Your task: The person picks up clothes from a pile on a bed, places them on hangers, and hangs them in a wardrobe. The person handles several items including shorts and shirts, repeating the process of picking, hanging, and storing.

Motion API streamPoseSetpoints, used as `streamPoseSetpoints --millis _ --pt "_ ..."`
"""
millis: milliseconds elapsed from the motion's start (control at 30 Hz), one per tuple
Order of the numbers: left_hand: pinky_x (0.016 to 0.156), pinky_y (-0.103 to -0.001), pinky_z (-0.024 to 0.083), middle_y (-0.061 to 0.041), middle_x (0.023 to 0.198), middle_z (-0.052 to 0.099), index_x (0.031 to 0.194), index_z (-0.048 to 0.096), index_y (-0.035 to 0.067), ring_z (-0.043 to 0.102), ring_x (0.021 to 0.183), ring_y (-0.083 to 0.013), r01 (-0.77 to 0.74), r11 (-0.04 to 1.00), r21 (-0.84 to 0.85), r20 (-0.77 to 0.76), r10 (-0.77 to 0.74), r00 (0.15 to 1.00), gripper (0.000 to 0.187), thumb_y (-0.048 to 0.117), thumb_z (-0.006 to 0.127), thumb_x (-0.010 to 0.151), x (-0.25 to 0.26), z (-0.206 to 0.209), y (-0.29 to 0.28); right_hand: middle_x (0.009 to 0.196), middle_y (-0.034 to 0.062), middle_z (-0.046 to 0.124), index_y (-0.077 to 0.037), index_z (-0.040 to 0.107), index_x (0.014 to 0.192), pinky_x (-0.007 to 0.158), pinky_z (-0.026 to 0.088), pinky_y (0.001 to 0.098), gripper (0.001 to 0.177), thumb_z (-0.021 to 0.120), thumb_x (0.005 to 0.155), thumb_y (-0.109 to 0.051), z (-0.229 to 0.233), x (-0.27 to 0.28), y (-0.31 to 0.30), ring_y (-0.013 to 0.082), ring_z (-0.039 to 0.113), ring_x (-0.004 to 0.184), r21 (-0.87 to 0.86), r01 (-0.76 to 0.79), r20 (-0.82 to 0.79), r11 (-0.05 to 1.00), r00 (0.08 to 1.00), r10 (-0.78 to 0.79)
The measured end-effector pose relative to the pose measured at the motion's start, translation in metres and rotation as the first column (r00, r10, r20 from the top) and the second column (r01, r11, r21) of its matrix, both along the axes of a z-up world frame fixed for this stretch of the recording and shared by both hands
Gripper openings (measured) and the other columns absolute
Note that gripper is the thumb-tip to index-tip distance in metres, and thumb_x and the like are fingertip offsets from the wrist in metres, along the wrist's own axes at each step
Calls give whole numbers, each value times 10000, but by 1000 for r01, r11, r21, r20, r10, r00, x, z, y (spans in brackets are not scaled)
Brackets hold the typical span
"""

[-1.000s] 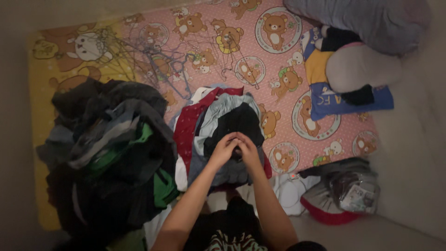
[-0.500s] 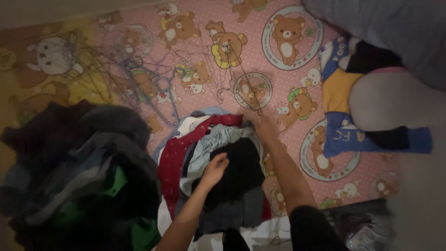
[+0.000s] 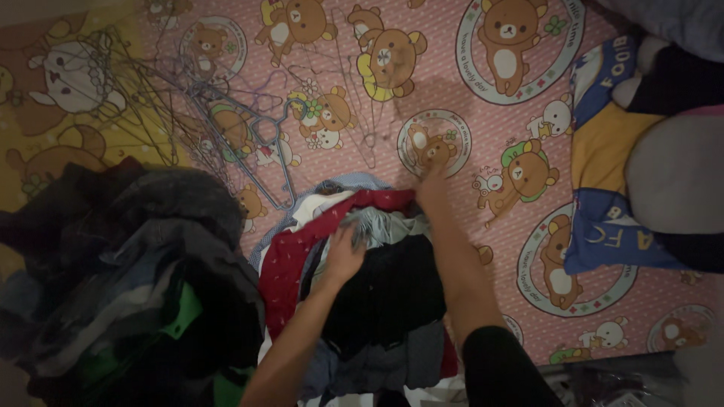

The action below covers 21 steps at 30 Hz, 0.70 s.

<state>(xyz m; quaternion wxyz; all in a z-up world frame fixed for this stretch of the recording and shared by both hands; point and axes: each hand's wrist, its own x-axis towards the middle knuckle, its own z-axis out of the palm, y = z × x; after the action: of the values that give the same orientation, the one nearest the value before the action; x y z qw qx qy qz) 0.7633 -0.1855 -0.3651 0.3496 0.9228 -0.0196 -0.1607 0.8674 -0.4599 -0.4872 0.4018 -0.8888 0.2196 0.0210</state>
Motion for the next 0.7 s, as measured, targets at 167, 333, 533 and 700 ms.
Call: streamPoseSetpoints --millis 167,333,533,700 --pt "971 -623 347 -252 1440 520 1459 533 36 452 1211 -490 82 935 346 129 -134 983 862 275 789 671 9 0 -14 1274 272 648 -62 672 1169 1069 470 517 305 741 906 -202 0 -51 -23 436 594 1248 -188 13 117 982 993 9" --pt "1039 -552 396 -103 1268 647 1148 693 127 523 1245 -368 183 817 547 29 -237 971 358 205 766 806 7 -11 6 1156 244 677 -10 638 1294 925 510 470 330 579 1100 -270 31 -103 -23 409 653 1063 149 -21 195 989 981 -8" --pt "860 -485 521 -139 1013 714 1053 693 108 672 994 -368 301 933 196 21 -311 950 386 235 825 713 -6 56 27 1158 91 676 -36 592 1359 554 495 334 503 731 907 -207 101 -158 42 150 621 707 662 43 91 748 986 -137" --pt "789 -477 519 -126 963 702 985 682 132 651 958 -359 490 864 -118 165 -469 868 252 172 773 754 -27 122 19 1321 91 591 -59 452 1345 790 496 305 526 595 843 7 165 -173 101 151 583 979 779 -330 405 533 914 -25"
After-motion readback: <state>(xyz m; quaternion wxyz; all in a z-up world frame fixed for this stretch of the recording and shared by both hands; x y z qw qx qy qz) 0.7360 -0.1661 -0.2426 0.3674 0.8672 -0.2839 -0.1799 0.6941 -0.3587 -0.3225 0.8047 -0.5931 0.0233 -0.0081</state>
